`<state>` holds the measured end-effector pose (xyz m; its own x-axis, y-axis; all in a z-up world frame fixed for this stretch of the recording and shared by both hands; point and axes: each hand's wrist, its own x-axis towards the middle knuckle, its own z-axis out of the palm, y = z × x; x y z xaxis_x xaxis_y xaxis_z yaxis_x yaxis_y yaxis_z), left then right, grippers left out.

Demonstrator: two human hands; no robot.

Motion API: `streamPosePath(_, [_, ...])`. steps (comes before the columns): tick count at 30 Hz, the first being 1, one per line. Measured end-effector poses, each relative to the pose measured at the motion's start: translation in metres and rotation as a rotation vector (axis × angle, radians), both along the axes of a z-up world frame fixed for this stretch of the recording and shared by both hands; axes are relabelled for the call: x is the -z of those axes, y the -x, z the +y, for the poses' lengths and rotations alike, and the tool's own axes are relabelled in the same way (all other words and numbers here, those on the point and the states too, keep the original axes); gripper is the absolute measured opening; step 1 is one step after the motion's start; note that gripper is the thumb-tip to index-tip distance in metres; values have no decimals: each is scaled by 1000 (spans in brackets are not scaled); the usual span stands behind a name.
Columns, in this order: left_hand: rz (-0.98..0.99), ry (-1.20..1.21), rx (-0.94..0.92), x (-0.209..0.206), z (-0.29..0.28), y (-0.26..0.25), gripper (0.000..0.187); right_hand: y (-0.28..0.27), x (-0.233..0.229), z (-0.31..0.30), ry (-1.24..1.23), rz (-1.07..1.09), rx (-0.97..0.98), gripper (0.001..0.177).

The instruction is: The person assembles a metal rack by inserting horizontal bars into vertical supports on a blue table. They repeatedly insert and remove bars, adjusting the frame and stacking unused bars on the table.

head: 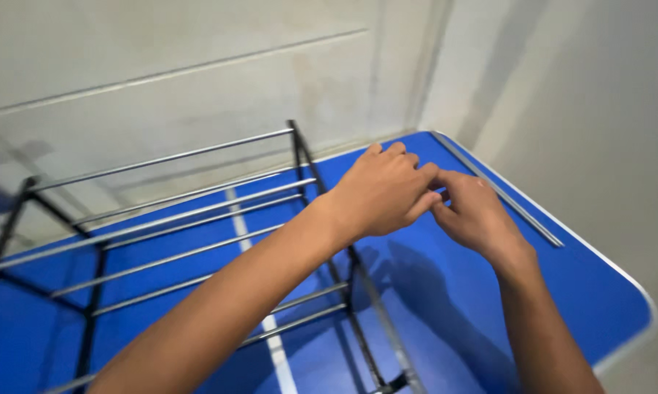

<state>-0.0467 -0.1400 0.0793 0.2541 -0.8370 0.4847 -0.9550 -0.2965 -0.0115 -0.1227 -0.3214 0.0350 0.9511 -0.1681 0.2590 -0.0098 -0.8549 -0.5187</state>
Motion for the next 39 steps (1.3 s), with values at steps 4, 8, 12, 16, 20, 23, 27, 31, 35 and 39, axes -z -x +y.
streamPosePath(4, [56, -203, 34, 7, -56, 3, 40, -4, 74, -85, 256, -208, 40, 43])
streamPosePath(8, [76, -345, 97, 16, -80, -2, 37, -4, 141, -150, 381, -117, 266, 52])
streamPosePath(12, [116, -448, 86, 23, -87, -7, 37, -5, 170, -177, 368, -23, 480, 45])
streamPosePath(16, [150, -541, 63, 28, -92, -6, 38, -10, 173, -175, 402, 53, 566, 37])
streamPosePath(20, [163, -575, 66, 39, -99, -2, 36, -11, 171, -172, 363, 111, 547, 26])
streamPosePath(23, [146, -575, 84, 53, -107, 0, 35, -8, 172, -172, 339, 69, 526, 24])
streamPosePath(27, [105, -578, 97, 72, -121, -1, 36, -8, 177, -170, 407, 2, 518, 24])
streamPosePath(31, [58, -681, 90, 83, -140, -5, 40, -13, 181, -165, 450, -73, 513, 27])
streamPosePath(35, [59, -716, 75, 86, -154, -11, 44, -15, 185, -161, 479, -88, 501, 30])
streamPosePath(39, [71, -740, 55, 88, -160, -17, 44, -19, 191, -160, 478, -65, 478, 23])
